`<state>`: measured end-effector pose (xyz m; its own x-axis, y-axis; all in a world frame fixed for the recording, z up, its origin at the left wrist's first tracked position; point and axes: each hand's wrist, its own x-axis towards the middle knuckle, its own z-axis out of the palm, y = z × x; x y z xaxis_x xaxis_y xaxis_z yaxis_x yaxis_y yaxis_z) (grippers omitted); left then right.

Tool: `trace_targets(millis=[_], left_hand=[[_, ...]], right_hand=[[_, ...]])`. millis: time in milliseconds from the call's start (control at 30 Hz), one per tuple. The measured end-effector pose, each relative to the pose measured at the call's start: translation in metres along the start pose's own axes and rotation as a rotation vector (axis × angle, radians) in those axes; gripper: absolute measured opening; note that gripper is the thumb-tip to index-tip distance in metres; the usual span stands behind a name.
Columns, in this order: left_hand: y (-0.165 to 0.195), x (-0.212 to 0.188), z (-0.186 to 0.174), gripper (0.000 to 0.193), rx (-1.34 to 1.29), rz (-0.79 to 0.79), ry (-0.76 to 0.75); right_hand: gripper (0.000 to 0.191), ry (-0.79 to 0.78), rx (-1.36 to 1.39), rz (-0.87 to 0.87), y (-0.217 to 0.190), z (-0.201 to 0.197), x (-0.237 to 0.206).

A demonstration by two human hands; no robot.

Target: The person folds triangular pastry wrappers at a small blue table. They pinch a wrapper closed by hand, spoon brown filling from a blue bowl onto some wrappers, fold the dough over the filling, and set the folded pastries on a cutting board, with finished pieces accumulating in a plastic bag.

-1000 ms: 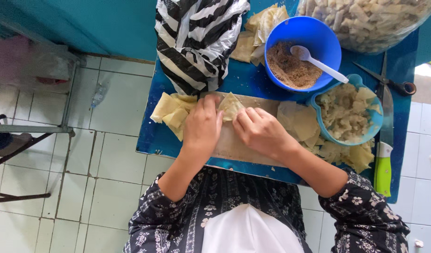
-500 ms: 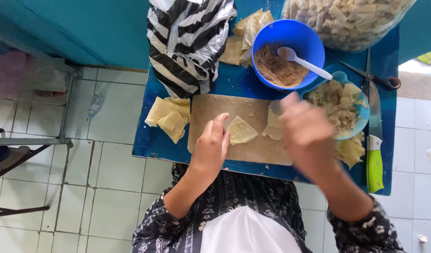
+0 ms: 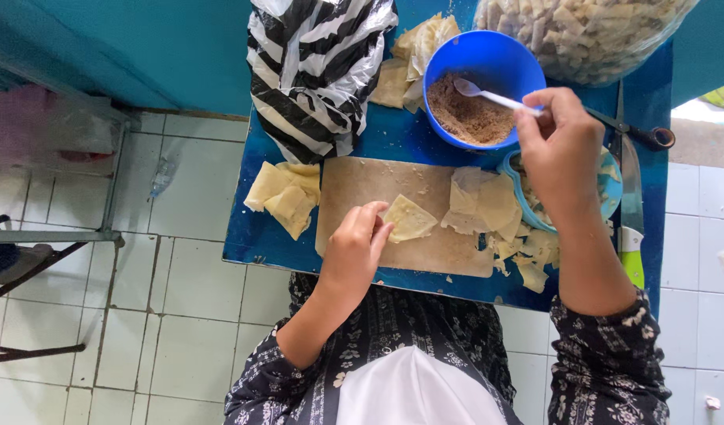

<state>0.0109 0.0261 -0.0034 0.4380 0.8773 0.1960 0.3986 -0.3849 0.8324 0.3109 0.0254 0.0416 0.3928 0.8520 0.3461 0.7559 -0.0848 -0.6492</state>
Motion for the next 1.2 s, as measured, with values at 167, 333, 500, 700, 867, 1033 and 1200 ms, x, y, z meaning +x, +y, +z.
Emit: trace_targets(millis=[167, 333, 500, 700, 867, 1033, 1200], left_hand=[[0.001, -0.001, 0.000, 0.035, -0.070, -0.022, -0.020], [0.001, -0.002, -0.004, 0.035, -0.087, -0.064, -0.044], [-0.001, -0.002, -0.009, 0.037, -0.051, -0.091, -0.042], [0.001, -0.004, -0.010, 0.037, -0.053, -0.076, -0.026], [0.003, -0.006, -0.012, 0.037, -0.006, -0.093, -0.034], [0.004, -0.009, -0.015, 0.027, 0.128, -0.130, -0.077], [0.003, -0.011, -0.014, 0.017, 0.218, -0.165, -0.072]], right_hand=[[0.010, 0.067, 0.335, 0.000, 0.004, 0.022, 0.021], [0.020, 0.083, 0.344, 0.018, -0.002, 0.032, 0.023], [0.025, 0.055, 0.449, -0.001, -0.001, 0.034, 0.018], [0.026, 0.178, 0.438, -0.016, -0.004, 0.024, 0.015], [0.028, 0.088, 0.170, -0.196, -0.017, 0.012, 0.001], [0.025, 0.039, 0.214, -0.088, -0.017, 0.017, 0.005], [0.026, 0.088, 0.221, -0.145, -0.004, 0.020, 0.010]])
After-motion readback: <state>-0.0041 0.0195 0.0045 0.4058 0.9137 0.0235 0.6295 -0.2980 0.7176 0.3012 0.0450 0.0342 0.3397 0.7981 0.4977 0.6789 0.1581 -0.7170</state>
